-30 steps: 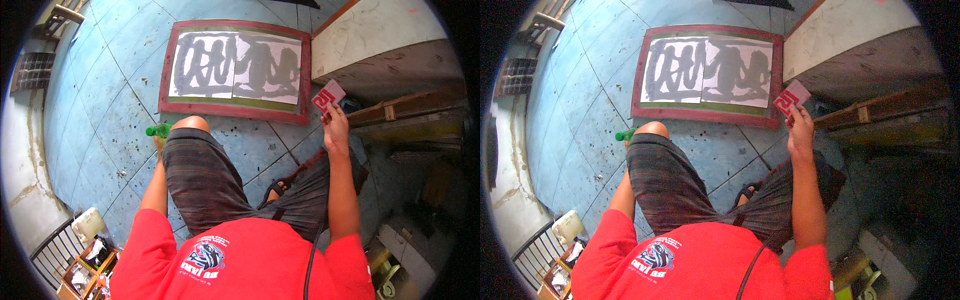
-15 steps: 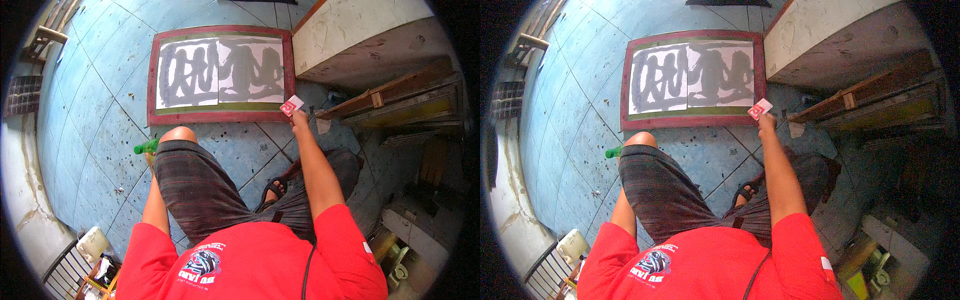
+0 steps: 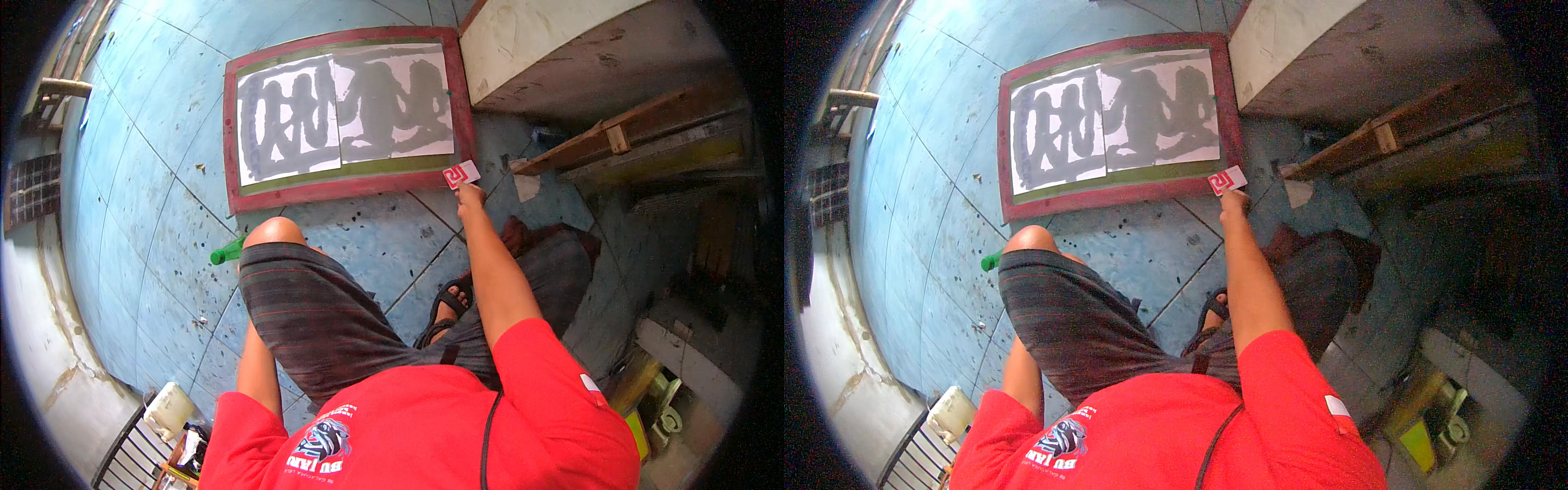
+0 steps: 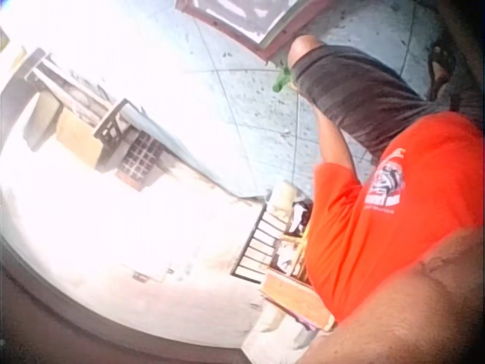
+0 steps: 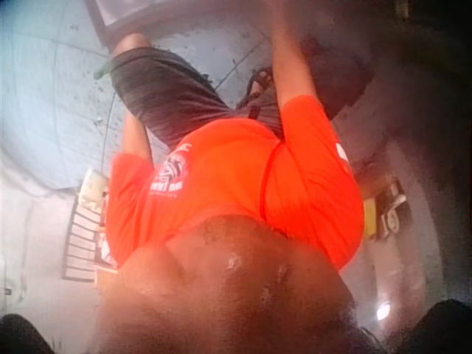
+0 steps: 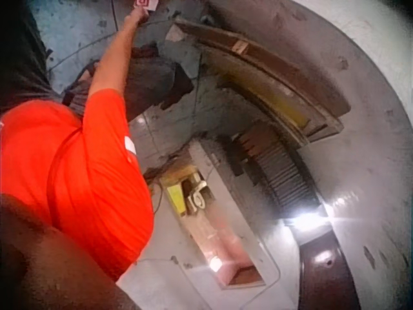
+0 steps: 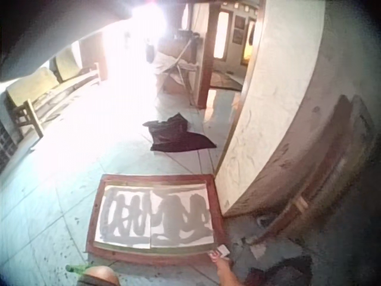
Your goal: The person applies a liquid from a bottle onto a screen frame, plugs in an electrical cord, moves containers and a board, wipes a glass surface with a cloth, and positions the screen frame onto the glass station.
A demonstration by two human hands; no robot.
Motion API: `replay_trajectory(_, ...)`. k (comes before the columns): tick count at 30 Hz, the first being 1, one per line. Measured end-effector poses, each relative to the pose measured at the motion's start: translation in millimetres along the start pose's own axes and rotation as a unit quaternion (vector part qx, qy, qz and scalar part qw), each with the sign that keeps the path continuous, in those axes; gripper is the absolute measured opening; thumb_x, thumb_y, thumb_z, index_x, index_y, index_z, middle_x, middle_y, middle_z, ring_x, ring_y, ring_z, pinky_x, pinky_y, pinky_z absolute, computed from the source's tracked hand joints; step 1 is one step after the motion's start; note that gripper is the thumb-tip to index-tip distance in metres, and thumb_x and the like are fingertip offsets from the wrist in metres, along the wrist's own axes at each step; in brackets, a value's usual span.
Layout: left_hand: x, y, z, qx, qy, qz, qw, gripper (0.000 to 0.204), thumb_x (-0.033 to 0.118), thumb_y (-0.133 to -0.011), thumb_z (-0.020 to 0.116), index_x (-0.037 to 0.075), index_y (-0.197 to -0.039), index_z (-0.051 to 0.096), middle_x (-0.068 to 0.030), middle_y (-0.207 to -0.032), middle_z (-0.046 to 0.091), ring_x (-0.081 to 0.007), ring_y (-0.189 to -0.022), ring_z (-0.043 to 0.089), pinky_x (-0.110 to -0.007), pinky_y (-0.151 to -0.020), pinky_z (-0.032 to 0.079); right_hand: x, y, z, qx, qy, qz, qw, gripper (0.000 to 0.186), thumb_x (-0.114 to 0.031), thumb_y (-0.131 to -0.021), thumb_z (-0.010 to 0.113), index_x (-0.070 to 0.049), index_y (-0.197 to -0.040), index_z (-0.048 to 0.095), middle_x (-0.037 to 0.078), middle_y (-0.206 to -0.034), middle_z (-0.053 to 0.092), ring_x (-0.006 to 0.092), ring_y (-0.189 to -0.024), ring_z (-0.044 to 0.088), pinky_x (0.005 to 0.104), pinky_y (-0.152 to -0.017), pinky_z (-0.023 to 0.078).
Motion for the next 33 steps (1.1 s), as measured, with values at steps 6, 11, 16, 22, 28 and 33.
replay_trajectory(6, -45.1, 82.3, -17.6, 0.004, 0.116, -0.062, 0.991, 0.059, 0.043, -0.082, 0.051, 0.007, -0.126, 0.034, -0.0158, -0.126, 0.040, -0.0263, -0.118, 0.038, -0.037, -0.098, 0.030, 24.6, -35.9, -12.1, 0.093, -0.011, 0.030, 0.995, 0.019, -0.013, -0.075, 0.061, -0.005, -0.092, 0.060, 0.006, -0.086, 0.059, 0.0172, -0.065, 0.055, 0.0323, -0.060, 0.041)
replay_trajectory(11, 121.7, 179.6, -26.7, 0.134, 0.255, -0.032, 0.957, 0.066, 0.036, -0.082, 0.056, 0.002, -0.130, 0.027, -0.0189, -0.126, 0.040, -0.0272, -0.117, 0.039, -0.035, -0.097, 0.030, -83.0, 82.2, -40.3, -0.036, -0.091, 0.078, 0.992, 0.032, -0.018, -0.077, 0.062, -0.005, -0.105, 0.053, 0.010, -0.093, 0.056, 0.0186, -0.079, 0.056, 0.0314, -0.070, 0.043)
replay_trajectory(16, 238.4, 216.2, -33.4, 0.010, -0.090, -0.022, 0.996, 0.079, 0.032, -0.077, 0.066, -0.003, -0.132, 0.022, -0.0228, -0.123, 0.043, -0.0323, -0.110, 0.046, -0.036, -0.095, 0.034, -201.9, 238.8, -155.6, -0.148, -0.160, -0.088, 0.972, 0.029, -0.024, -0.080, 0.061, -0.006, -0.101, 0.053, 0.006, -0.081, 0.059, 0.0110, -0.067, 0.053, 0.0276, -0.059, 0.041)
replay_trajectory(22, 297.1, 292.5, -39.2, -0.185, -0.201, -0.079, 0.959, 0.073, 0.044, -0.077, 0.061, -0.007, -0.123, 0.037, -0.0281, -0.119, 0.046, -0.0357, -0.111, 0.046, -0.037, -0.093, 0.036, -211.5, 439.0, -362.3, -0.102, -0.067, -0.201, 0.972, 0.025, -0.015, -0.083, 0.058, 0.000, -0.102, 0.053, 0.004, -0.086, 0.058, 0.0124, -0.077, 0.055, 0.0268, -0.071, 0.046)
replay_trajectory(28, 375.3, 361.2, -32.2, -0.298, -0.510, 0.216, 0.777, 0.057, 0.044, -0.079, 0.056, -0.007, -0.106, 0.052, -0.0271, -0.097, 0.057, -0.0406, -0.094, 0.054, -0.042, -0.082, 0.042, -97.4, 660.7, -595.4, 0.136, 0.100, -0.096, 0.981, 0.037, -0.024, -0.082, 0.060, 0.002, -0.107, 0.054, 0.015, -0.101, 0.061, 0.0216, -0.089, 0.060, 0.0314, -0.078, 0.047)
replay_trajectory(33, 423.7, 376.7, 6.6, -0.426, -0.539, 0.212, 0.695, 0.040, 0.036, -0.083, 0.054, -0.004, -0.074, 0.058, -0.0230, -0.074, 0.059, -0.0392, -0.073, 0.057, -0.044, -0.066, 0.043, 73.8, 813.4, -711.3, 0.338, 0.177, -0.022, 0.924, 0.033, -0.028, -0.081, 0.057, -0.001, -0.099, 0.058, 0.014, -0.097, 0.061, 0.0298, -0.087, 0.059, 0.0361, -0.074, 0.047)
Point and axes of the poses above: each hand's wrist, its own y-axis away from the middle knuckle, its own z-axis out of the palm, x = y × z, the point moved 4 cm from there along -y, towards the middle knuckle
